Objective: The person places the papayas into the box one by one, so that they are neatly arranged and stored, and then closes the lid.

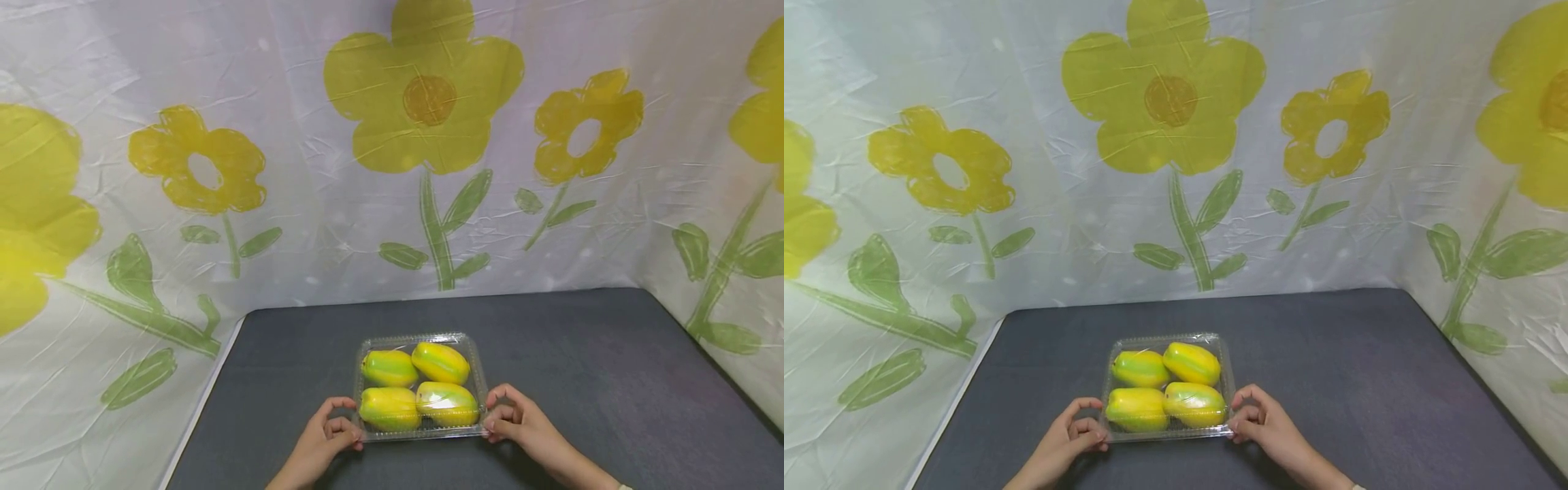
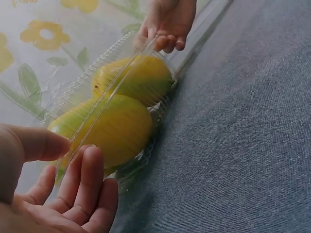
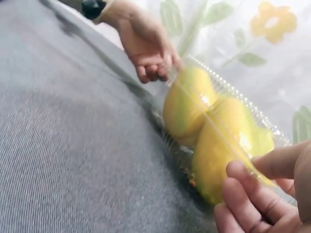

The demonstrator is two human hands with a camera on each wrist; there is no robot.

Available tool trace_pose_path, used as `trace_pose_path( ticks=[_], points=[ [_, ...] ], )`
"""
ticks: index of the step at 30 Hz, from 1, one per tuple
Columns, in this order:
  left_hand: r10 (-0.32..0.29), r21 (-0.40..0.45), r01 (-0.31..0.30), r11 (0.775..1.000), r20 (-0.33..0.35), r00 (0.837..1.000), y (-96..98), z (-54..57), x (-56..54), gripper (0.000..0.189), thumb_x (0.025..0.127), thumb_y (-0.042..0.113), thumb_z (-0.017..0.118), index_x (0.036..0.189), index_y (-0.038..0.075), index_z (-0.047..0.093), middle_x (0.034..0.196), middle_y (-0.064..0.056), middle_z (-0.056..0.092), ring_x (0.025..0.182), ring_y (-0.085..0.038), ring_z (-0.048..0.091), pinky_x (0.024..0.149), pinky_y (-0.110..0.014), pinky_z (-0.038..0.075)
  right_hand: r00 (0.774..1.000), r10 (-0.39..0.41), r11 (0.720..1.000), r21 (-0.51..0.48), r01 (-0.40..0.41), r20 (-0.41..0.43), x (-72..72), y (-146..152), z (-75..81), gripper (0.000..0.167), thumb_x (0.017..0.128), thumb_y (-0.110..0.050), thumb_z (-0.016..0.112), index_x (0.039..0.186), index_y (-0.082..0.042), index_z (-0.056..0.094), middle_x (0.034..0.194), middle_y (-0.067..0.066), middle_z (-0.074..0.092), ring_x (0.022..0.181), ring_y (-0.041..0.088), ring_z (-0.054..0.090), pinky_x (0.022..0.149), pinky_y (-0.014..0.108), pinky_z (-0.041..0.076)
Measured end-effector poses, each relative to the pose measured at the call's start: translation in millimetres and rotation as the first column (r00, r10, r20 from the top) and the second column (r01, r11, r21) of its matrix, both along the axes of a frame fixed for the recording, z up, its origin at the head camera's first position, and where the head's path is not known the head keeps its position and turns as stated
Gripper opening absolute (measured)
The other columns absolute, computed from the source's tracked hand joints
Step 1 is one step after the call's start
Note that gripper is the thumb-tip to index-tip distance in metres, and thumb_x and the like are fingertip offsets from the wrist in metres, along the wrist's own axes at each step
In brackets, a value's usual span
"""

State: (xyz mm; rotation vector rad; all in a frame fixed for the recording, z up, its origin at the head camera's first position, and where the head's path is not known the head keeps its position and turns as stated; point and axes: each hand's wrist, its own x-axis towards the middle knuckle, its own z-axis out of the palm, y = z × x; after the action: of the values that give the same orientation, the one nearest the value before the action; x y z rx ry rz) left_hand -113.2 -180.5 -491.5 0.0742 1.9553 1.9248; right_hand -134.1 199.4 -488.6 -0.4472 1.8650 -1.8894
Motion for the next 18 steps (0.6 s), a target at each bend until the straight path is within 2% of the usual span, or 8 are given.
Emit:
trace_pose_path(
  ticks=[3,8,14,18],
  points=[
    [0.014,0.009,-0.014,1.000,0.007,1.000,-0.3,0.1,-0.4,0.051,0.095,0.014,0.065,0.134,-0.002,0.037,0.083,0.004,0.069,0.085,-0.016,0.070,0.081,-0.030,0.060,0.999,-0.015,1.000,0.015,0.014,0.028,-0.2,-1,2.1,0.025,0.097,-0.009,0.060,0.114,0.001,0.043,0.083,-0.007,0.072,0.084,0.011,0.071,0.078,0.028,0.060],
    [0.026,0.002,-0.026,1.000,0.000,1.000,0.4,1.2,-0.9,0.049,0.093,0.008,0.065,0.132,-0.004,0.040,0.077,0.006,0.069,0.075,-0.011,0.069,0.076,-0.027,0.060,0.996,-0.056,0.997,0.053,0.053,0.066,-1.4,-4,5.0,0.020,0.094,-0.007,0.063,0.106,-0.008,0.046,0.075,-0.006,0.068,0.077,0.011,0.068,0.073,0.028,0.057],
    [0.069,-0.030,-0.068,0.997,0.031,0.997,4.0,1.4,-4.7,0.047,0.089,0.007,0.068,0.129,-0.003,0.044,0.070,0.006,0.066,0.069,-0.012,0.064,0.071,-0.028,0.056,0.985,-0.137,0.988,0.080,0.129,0.102,-3.2,-11,7.7,0.024,0.085,0.002,0.060,0.095,-0.012,0.042,0.070,-0.007,0.063,0.071,0.009,0.062,0.069,0.025,0.051],
    [0.072,-0.042,-0.071,0.997,0.032,0.997,4.2,0.4,-7.1,0.048,0.089,0.007,0.067,0.129,-0.003,0.044,0.069,0.005,0.065,0.069,-0.012,0.063,0.071,-0.028,0.056,0.983,-0.146,0.986,0.102,0.135,0.112,-4.0,-10,7.0,0.023,0.088,-0.002,0.060,0.095,-0.012,0.041,0.072,-0.008,0.064,0.073,0.008,0.062,0.069,0.024,0.051]
  ],
)
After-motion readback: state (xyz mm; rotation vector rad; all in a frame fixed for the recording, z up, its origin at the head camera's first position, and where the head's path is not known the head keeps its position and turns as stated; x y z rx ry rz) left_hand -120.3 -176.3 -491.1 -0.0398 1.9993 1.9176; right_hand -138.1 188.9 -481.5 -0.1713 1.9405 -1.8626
